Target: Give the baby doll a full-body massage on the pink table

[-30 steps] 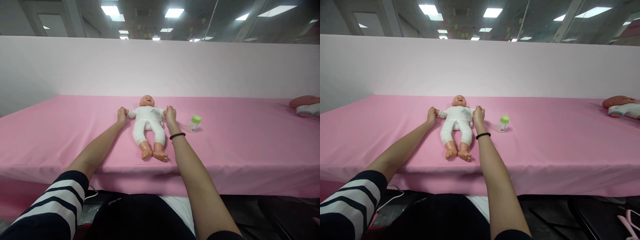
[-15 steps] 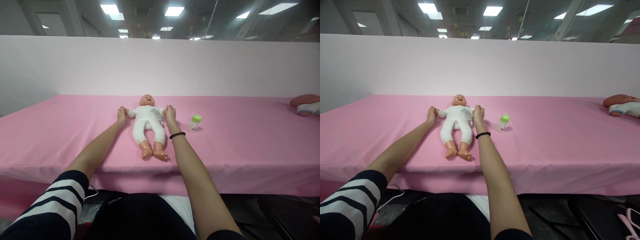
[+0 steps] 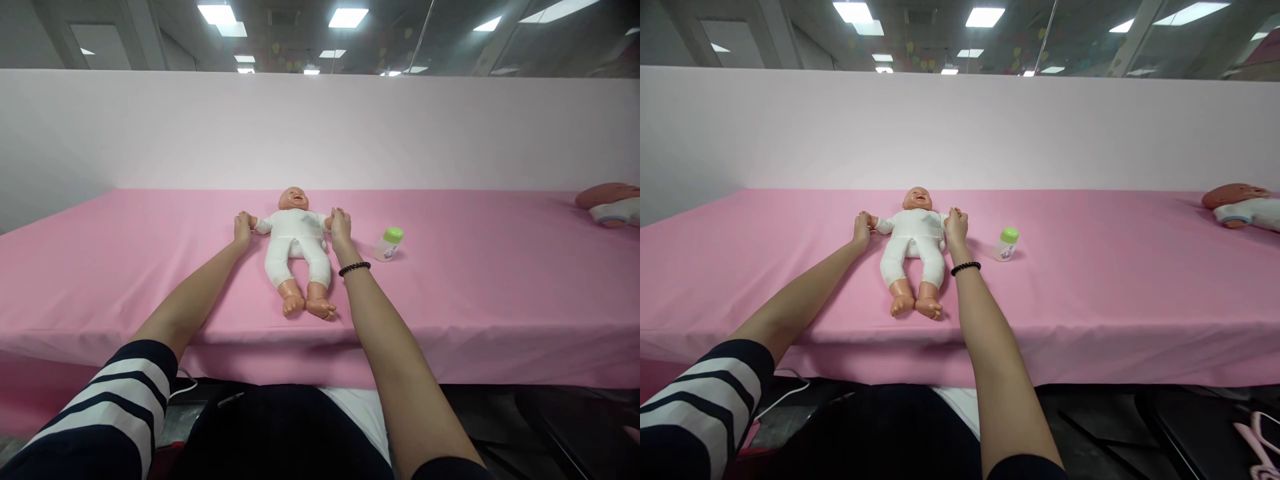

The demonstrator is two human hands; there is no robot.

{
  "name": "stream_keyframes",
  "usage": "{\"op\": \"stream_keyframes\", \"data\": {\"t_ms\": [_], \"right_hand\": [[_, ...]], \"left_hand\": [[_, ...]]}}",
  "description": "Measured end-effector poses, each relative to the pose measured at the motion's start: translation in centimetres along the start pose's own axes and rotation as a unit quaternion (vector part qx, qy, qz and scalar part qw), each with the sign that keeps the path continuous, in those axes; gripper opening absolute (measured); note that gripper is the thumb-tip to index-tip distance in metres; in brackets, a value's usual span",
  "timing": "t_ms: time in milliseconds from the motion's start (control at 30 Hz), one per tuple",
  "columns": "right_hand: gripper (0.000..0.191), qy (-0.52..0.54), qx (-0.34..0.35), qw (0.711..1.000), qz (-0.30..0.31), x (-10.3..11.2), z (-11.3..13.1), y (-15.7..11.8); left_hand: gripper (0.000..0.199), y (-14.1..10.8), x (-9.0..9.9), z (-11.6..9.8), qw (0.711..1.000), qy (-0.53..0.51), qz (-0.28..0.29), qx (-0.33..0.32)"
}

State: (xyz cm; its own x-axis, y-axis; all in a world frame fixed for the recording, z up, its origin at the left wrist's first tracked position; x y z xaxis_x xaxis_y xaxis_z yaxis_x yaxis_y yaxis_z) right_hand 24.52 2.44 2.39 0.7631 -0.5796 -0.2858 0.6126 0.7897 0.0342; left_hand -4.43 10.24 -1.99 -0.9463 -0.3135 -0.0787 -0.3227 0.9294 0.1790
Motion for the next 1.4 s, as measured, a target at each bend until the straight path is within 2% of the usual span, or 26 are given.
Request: {"op": "stream_keyframes", "data": {"t_ms": [267, 833, 1200, 1400], "right_hand": [[0.021, 0.003, 0.028, 1.0, 0.007, -0.1, -0.6, 0.6], [0.018, -0.013, 0.021, 1.0, 0.016, -0.3, -0.2, 0.2], [0.013, -0.024, 0.009, 0.999, 0.024, -0.4, 0.9, -1.6], [0.017, -0.033, 0.014, 0.999, 0.021, -0.4, 0.5, -1.1]], "left_hand": [[0.025, 0.0, 0.0, -0.1, 0.999, 0.032, -0.011, -0.009], [0.025, -0.1, 0.0, -0.2, 0.999, 0.033, -0.007, -0.011], [0.02, -0.5, 0.0, -0.4, 1.0, 0.024, -0.005, -0.004], [0.022, -0.7, 0.0, -0.5, 1.0, 0.022, -0.009, -0.006]]}}
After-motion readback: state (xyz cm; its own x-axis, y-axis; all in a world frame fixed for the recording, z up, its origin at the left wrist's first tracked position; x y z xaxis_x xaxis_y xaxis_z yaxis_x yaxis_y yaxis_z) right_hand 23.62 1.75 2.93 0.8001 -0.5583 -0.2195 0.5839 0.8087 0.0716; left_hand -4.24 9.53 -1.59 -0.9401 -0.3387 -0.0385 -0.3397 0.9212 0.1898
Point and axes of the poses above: each hand's wrist, its own y-axis towards the middle knuckle, its own x-axis out of the back of the hand, z = x × y, the point moved 2 cm from there along y, towards the middle knuckle, and after that the axes turned 7 degrees about y, right-handed, at the moved point
